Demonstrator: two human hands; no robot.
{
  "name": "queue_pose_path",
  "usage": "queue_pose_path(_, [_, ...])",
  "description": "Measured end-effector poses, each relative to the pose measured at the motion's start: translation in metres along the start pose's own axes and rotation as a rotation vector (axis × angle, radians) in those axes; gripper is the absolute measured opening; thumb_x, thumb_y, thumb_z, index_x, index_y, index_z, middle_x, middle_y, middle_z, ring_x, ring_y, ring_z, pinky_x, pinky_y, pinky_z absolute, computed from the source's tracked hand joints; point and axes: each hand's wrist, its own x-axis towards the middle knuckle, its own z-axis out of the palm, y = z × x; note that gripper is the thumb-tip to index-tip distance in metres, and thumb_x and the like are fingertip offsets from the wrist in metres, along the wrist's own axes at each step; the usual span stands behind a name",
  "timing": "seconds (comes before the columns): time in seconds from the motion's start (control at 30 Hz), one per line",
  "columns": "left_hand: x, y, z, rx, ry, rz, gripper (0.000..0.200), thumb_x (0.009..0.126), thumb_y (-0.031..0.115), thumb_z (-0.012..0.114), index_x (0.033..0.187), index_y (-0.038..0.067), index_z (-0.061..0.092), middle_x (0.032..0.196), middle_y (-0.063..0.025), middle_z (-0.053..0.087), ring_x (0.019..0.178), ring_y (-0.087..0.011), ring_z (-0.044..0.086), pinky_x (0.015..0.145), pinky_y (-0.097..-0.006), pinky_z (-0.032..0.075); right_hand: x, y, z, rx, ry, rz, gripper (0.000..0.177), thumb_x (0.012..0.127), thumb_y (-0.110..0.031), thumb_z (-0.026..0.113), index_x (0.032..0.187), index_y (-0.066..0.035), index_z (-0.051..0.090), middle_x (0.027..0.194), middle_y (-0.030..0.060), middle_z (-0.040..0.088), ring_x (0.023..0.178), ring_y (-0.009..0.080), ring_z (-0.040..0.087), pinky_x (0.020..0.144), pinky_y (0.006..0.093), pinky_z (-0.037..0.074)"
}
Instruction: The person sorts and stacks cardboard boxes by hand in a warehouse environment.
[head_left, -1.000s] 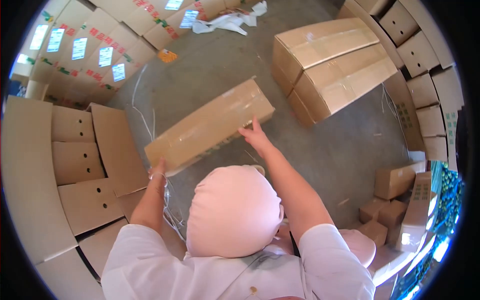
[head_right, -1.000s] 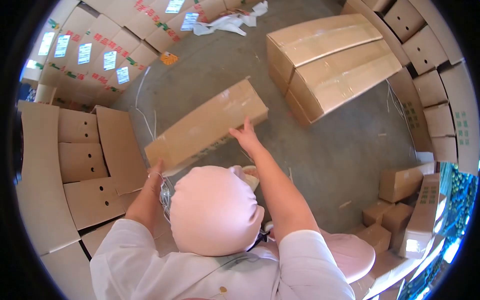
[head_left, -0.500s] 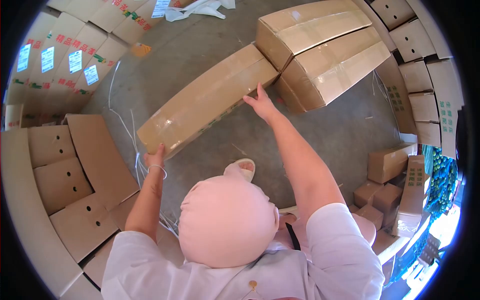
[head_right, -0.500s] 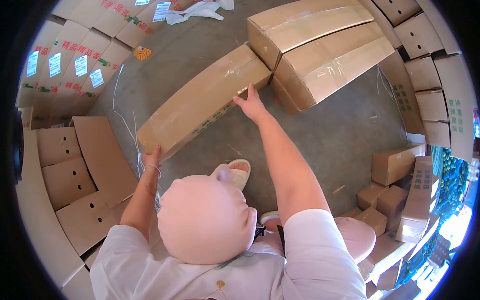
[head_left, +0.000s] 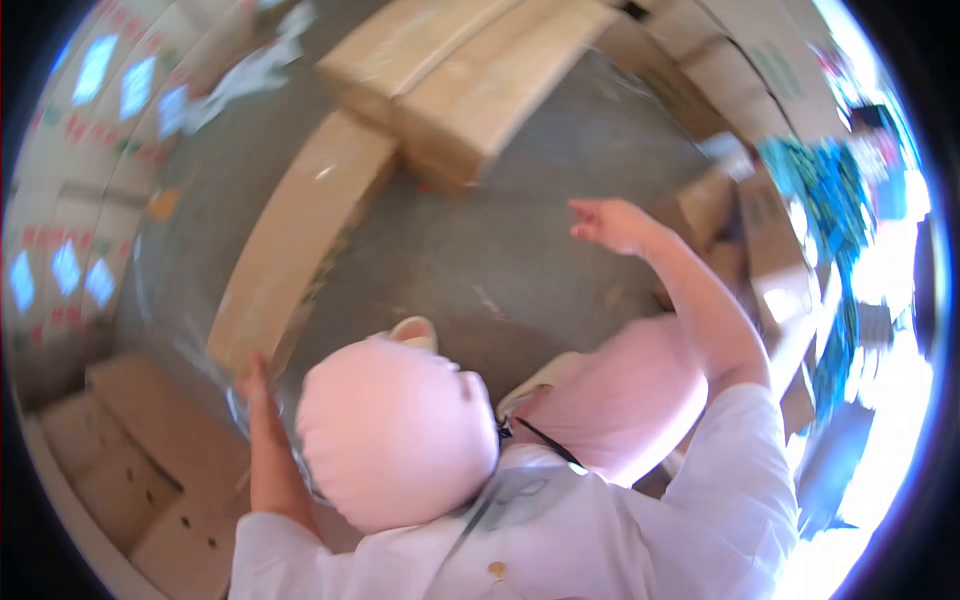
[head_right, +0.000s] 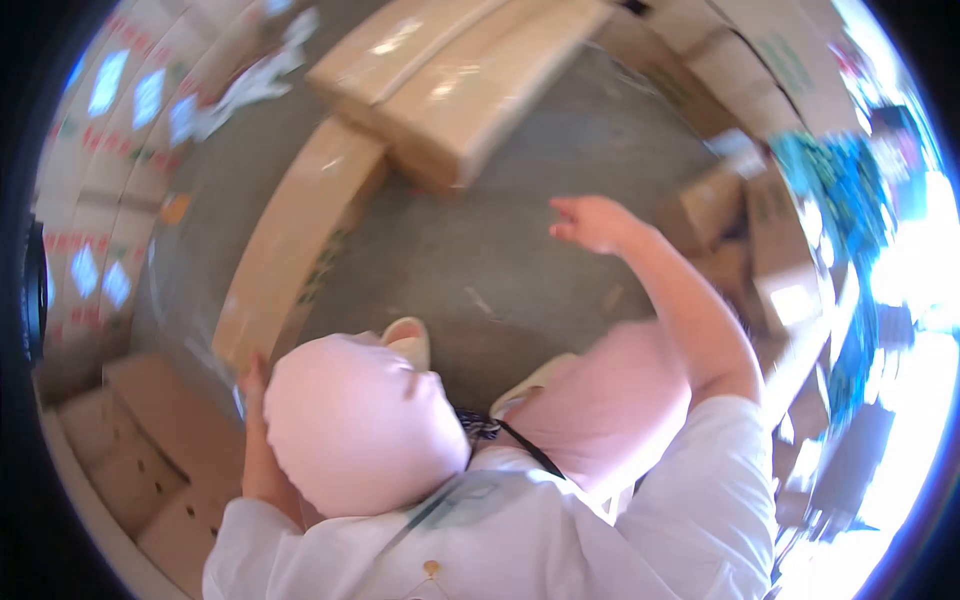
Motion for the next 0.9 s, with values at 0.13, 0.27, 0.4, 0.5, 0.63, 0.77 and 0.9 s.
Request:
queue_pose_path(0.13, [-0.001,0.013,0.0,0.068,-0.068,0.018,0.065,0.077,0.039,0.067,0.121,-0.003,0.044,0.116,-0.0145,0.055,0.101,-0.026,0.055,0.084,-0.0352,0.045,-0.115,0.081,-0.047,0.12,0.452,0.309,0.048,0.082,-0.027,0.064,0.123,-0.005,0.052,0.096,0.0086,0.065,0.083,0.0174,0.061,0.077,0.0298,0.047])
queue_pose_path(0.27, [-0.029,0.065,-0.001,0.264,-0.009,0.15,0.059,0.083,0.034,0.062,0.124,-0.004,0.043,0.119,-0.0152,0.053,0.105,-0.0256,0.054,0.089,-0.0347,0.043,-0.216,0.164,-0.057,0.182,1.078,0.517,0.052,0.078,-0.038,0.064,0.119,-0.007,0.056,0.104,0.0122,0.062,0.097,0.0245,0.059,0.085,0.0351,0.045])
queue_pose_path(0.4, [-0.106,0.184,0.003,0.042,-0.18,0.41,0.053,0.088,0.029,0.056,0.128,-0.004,0.042,0.121,-0.0158,0.052,0.108,-0.0252,0.052,0.094,-0.0343,0.042,-0.293,0.247,-0.057,0.074,1.532,0.641,0.05,0.078,-0.036,0.065,0.113,-0.001,0.058,0.101,0.0115,0.062,0.096,0.0219,0.058,0.085,0.0331,0.044])
queue_pose_path(0.5, [-0.181,0.294,0.028,-0.307,-0.581,0.563,0.052,0.092,0.034,0.046,0.134,0.005,0.038,0.129,-0.0141,0.048,0.116,-0.0254,0.047,0.096,-0.0376,0.04,-0.32,0.301,-0.061,0.324,1.443,0.713,0.048,0.081,-0.038,0.062,0.111,-0.001,0.059,0.099,0.0095,0.063,0.092,0.0182,0.058,0.083,0.0318,0.044])
queue_pose_path(0.63, [-0.342,0.407,0.1,-0.225,-1.219,0.796,0.055,0.092,0.037,0.044,0.137,0.007,0.033,0.133,-0.0152,0.043,0.118,-0.0263,0.045,0.097,-0.0416,0.038,-0.328,0.362,-0.066,0.843,1.09,0.763,0.041,0.083,-0.038,0.062,0.104,-0.003,0.062,0.093,0.0078,0.065,0.082,0.0139,0.061,0.075,0.0292,0.048])
queue_pose_path(0.77, [-0.491,0.439,0.227,0.042,-1.824,0.639,0.067,0.09,0.047,0.046,0.14,0.009,0.026,0.138,-0.0162,0.037,0.121,-0.0299,0.042,0.097,-0.0448,0.038,-0.31,0.363,-0.072,1.318,0.91,0.631,0.043,0.082,-0.04,0.063,0.099,0.0,0.062,0.086,0.0094,0.066,0.069,0.0134,0.065,0.063,0.0264,0.052])
queue_pose_path(0.9, [-0.619,0.424,0.357,0.356,-1.971,0.371,0.099,0.074,0.072,0.049,0.145,0.018,0.008,0.149,-0.0182,0.008,0.135,-0.0412,0.014,0.103,-0.0596,0.018,-0.297,0.382,-0.065,1.575,0.859,0.567,0.041,0.082,-0.037,0.063,0.101,-0.001,0.061,0.086,0.0101,0.067,0.066,0.0156,0.065,0.062,0.0264,0.053])
